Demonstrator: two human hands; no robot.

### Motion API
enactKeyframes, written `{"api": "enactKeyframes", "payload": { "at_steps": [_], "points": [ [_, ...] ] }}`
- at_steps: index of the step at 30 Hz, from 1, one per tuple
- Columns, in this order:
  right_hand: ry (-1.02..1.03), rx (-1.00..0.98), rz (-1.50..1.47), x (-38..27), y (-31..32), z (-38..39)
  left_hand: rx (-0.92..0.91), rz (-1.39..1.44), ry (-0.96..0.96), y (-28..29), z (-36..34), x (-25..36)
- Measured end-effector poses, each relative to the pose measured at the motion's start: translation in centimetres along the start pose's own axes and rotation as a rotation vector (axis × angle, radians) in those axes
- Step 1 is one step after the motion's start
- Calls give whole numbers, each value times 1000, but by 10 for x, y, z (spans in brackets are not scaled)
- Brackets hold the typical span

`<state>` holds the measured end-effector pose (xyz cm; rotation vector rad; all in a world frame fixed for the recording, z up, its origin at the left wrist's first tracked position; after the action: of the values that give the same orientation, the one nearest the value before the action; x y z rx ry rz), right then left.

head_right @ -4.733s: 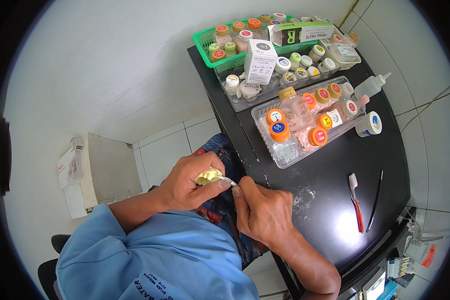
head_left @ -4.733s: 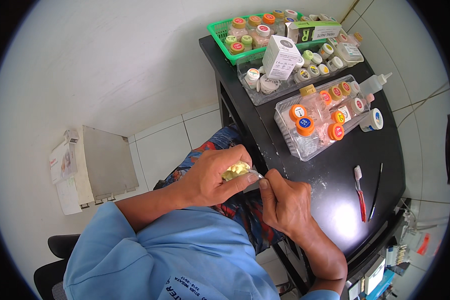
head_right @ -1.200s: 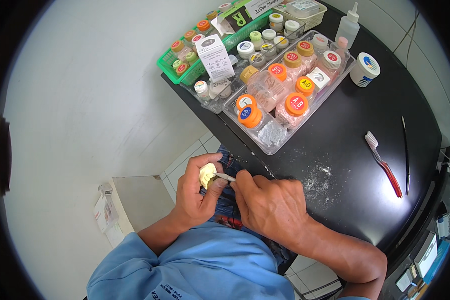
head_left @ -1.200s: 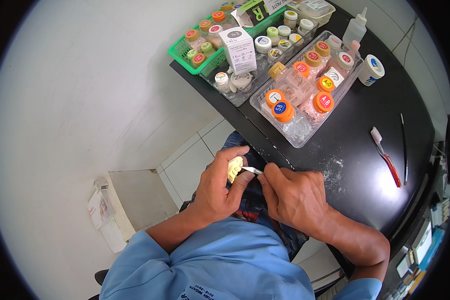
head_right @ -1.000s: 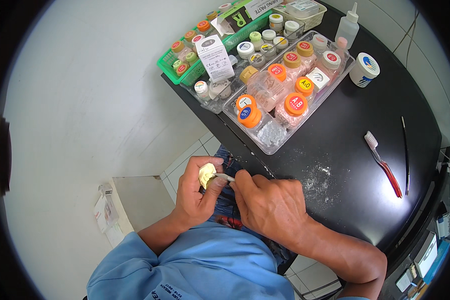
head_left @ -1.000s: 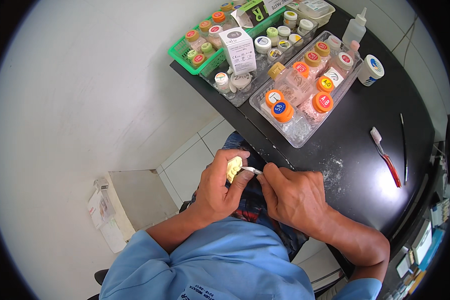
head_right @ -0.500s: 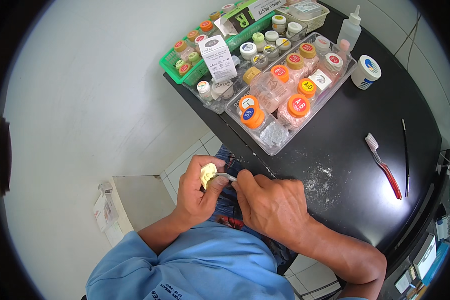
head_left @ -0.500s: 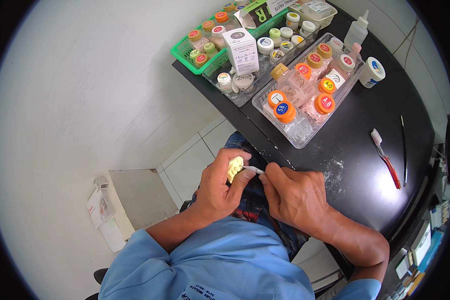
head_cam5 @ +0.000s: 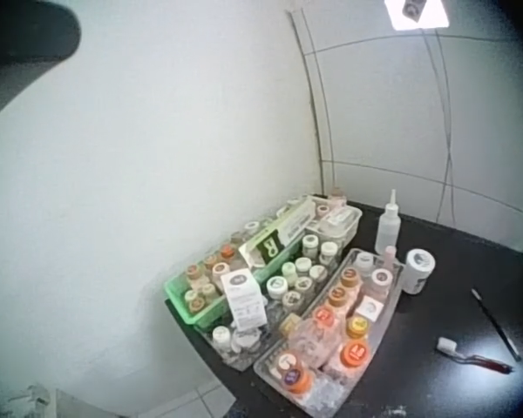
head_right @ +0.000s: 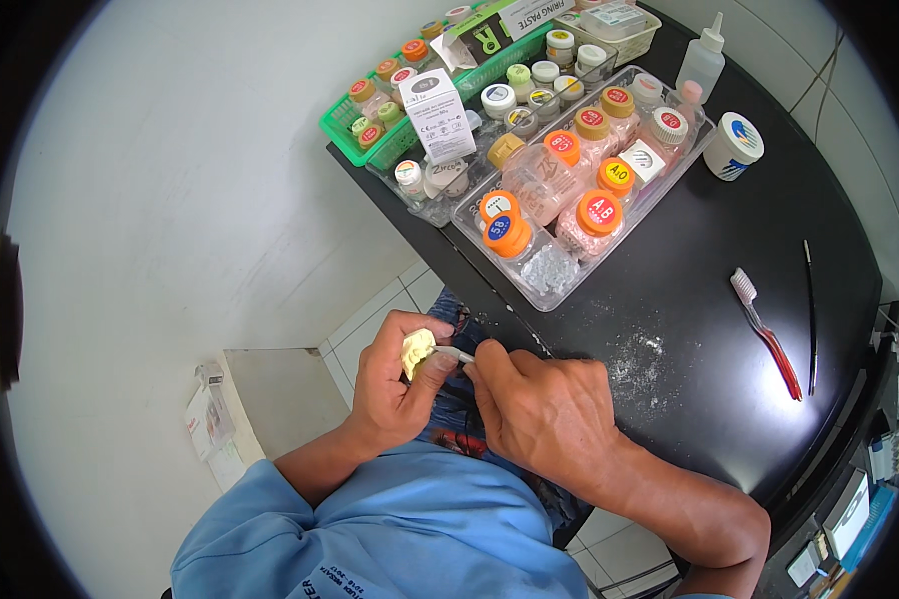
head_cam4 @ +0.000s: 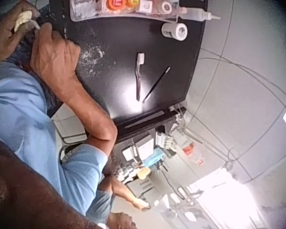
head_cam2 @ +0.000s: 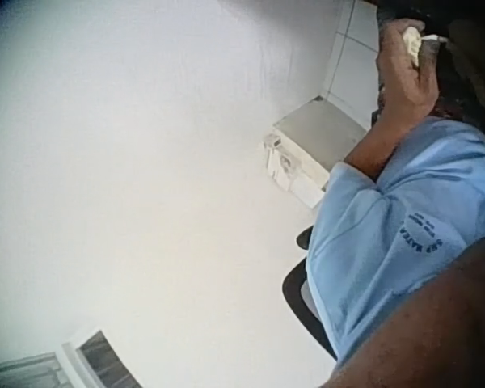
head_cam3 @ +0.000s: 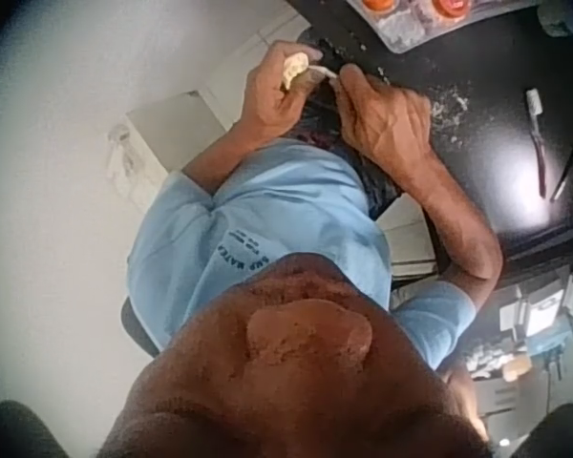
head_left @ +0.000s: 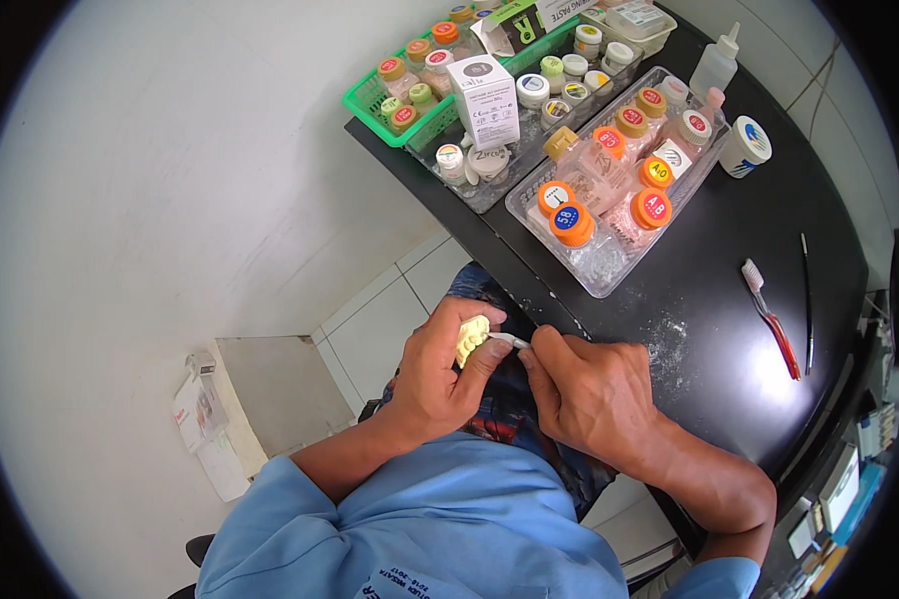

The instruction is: The recorder is applying white porcelain paste to a dental model using a small tool.

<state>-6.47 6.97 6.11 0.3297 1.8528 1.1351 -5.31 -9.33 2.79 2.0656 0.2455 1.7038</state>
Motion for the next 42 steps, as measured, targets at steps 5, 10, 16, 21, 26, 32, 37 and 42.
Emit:
{"api": "enactKeyframes", "payload": {
  "at_steps": [5,10,16,21,26,32,37,42],
  "points": [
    [2,3,4,0,0,0,-31,31,50,-3,2,-4],
    [11,-13,-12,-1,2,-1,-28,69,25,-2,3,-5],
    [17,-10,-6,-1,1,-1,-37,55,6,-1,2,-2],
    [16,-6,-13,-1,1,-1,-58,69,55,-4,2,-3],
    [22,-23,-21,-2,1,-1,-4,114,13,-1,1,0],
    [20,-8,-15,0,1,-1,-81,152,98,-5,3,-7],
    [30,-35,-13,-3,2,-2,-47,179,49,-5,2,-7],
    [22,-32,-10,-1,1,-1,-59,185,34,-2,1,-5]
  ]
}}
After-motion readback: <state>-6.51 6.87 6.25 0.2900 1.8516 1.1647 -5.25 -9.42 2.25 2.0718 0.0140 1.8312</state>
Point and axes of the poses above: each hand's wrist, its own z-axis away from the middle knuckle, its own y-axis out of the back of the hand, x = y × z, the point moved 8 cm from there along -z, towards the middle knuckle, and after that the axes turned 7 degrees about -x, right-handed, at the moved point
